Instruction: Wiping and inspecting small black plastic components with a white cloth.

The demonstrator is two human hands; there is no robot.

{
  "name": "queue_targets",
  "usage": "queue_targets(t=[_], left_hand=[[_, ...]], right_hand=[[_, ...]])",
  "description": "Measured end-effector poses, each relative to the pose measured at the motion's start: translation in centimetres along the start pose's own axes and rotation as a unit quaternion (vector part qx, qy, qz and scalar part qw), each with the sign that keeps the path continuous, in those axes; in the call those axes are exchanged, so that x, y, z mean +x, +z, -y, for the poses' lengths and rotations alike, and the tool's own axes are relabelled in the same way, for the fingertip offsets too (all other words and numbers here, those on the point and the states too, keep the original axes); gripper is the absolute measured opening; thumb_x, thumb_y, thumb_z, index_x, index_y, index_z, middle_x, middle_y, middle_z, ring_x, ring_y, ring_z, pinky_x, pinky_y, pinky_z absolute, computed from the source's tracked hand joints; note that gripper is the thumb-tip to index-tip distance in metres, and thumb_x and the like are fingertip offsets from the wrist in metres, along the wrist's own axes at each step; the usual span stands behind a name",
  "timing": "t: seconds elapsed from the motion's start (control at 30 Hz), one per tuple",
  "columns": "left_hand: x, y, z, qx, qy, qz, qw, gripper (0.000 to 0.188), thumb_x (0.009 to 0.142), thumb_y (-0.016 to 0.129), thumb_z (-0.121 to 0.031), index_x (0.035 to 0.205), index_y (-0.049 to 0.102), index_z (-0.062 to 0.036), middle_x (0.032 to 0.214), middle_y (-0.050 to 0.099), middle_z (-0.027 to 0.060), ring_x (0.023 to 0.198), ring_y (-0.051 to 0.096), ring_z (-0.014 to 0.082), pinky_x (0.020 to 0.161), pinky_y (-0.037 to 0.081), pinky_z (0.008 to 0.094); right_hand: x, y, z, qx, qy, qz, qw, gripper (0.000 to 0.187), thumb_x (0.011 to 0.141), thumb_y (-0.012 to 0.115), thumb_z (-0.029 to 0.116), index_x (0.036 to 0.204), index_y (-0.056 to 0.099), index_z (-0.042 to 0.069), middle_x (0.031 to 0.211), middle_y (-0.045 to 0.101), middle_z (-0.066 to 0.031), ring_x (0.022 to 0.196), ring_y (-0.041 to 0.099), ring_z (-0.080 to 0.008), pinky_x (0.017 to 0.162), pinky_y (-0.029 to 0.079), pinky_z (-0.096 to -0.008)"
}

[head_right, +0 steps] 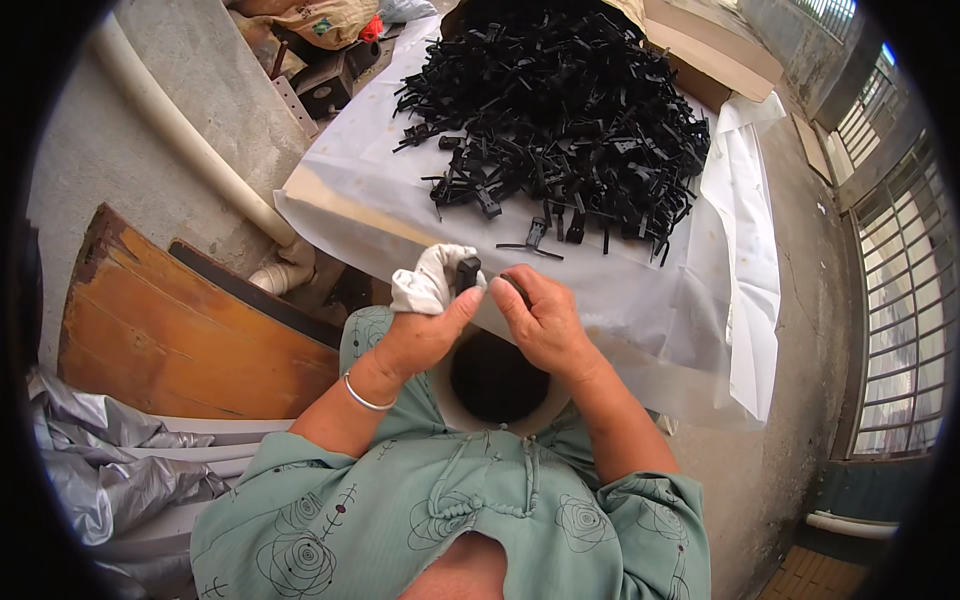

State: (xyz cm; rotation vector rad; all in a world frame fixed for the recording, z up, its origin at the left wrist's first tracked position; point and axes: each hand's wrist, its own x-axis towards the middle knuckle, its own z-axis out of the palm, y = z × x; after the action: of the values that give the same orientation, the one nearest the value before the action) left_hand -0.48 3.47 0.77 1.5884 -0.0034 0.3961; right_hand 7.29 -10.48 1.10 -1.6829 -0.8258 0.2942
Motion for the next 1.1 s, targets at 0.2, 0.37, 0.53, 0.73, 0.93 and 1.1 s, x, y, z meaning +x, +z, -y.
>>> queue_targets(t=[0.2, 0.37, 0.53, 0.73, 0.93, 1.1], left_hand=[[0.2, -0.6, -0.1, -0.207, -0.124, 0.019, 0.97, 0.036, 0.089, 0.048, -0.008, 0.122, 0.034, -0.0057, 0.09, 0.051, 0.0038, 0.062, 0.044, 0.0062, 0.054, 0.039, 0.0191], [0.1, -0.4, -0.7, -0.086, -0.119, 0.092, 0.985, 0.04, 0.086, 0.042, -0.006, 0.125, 0.033, -0.0041, 0.084, 0.049, 0.0015, 0.057, 0.041, 0.0041, 0.049, 0.035, 0.0184], [0.2, 0.0, -1.4, -0.07, -0.116, 0.127, 0.983, 0.035, 0.084, 0.043, -0.007, 0.118, 0.038, -0.0036, 0.077, 0.046, -0.0005, 0.057, 0.039, 0.0025, 0.049, 0.033, 0.0182], [0.1, 0.3, -0.3, 0.113, -0.044, 0.08, 0.989, 0.028, 0.083, 0.045, -0.006, 0.11, 0.042, -0.0022, 0.085, 0.049, 0.0034, 0.059, 0.044, 0.0079, 0.053, 0.039, 0.0228], [-0.3, 0.5, -0.9, 0.229, 0.012, 0.073, 0.971, 0.028, 0.081, 0.047, -0.007, 0.108, 0.046, 0.0011, 0.094, 0.053, 0.0176, 0.088, 0.053, 0.0283, 0.077, 0.043, 0.033], [0.7, -1.4, 0.8, 0.419, 0.214, 0.065, 0.88, 0.027, 0.084, 0.049, -0.012, 0.107, 0.055, 0.0014, 0.095, 0.058, 0.0182, 0.082, 0.059, 0.0319, 0.071, 0.047, 0.035]], right_hand=[[0.0, -1.5, -1.0, -0.107, -0.103, 0.035, 0.988, 0.01, 0.08, 0.065, 0.009, 0.086, 0.062, 0.002, 0.063, 0.048, 0.001, 0.056, 0.04, -0.0057, 0.05, 0.036, -0.0241], [0.1, -0.9, -0.3, 0.012, -0.074, -0.017, 0.997, 0.012, 0.076, 0.068, 0.007, 0.083, 0.06, 0.002, 0.063, 0.045, 0.0042, 0.056, 0.037, -0.005, 0.049, 0.033, -0.0219], [0.1, -0.7, -0.7, 0.03, -0.014, 0.024, 0.999, 0.012, 0.083, 0.061, 0.01, 0.08, 0.054, 0.001, 0.063, 0.053, -0.003, 0.054, 0.043, -0.0108, 0.052, 0.039, -0.0264], [0.1, -0.3, 0.1, -0.104, -0.072, 0.052, 0.991, 0.022, 0.088, 0.052, 0.015, 0.074, 0.051, -0.001, 0.064, 0.05, -0.0161, 0.053, 0.044, -0.0293, 0.053, 0.039, -0.0353], [0.2, -0.1, 0.3, -0.069, 0.006, 0.071, 0.995, 0.021, 0.087, 0.053, 0.014, 0.071, 0.052, -0.001, 0.062, 0.051, -0.0182, 0.056, 0.05, -0.0325, 0.053, 0.04, -0.0382], [1.6, -2.6, -2.3, -0.257, -0.037, -0.069, 0.963, 0.018, 0.085, 0.056, 0.015, 0.075, 0.055, 0.0, 0.064, 0.053, -0.0139, 0.055, 0.05, -0.0248, 0.053, 0.041, -0.0341]])
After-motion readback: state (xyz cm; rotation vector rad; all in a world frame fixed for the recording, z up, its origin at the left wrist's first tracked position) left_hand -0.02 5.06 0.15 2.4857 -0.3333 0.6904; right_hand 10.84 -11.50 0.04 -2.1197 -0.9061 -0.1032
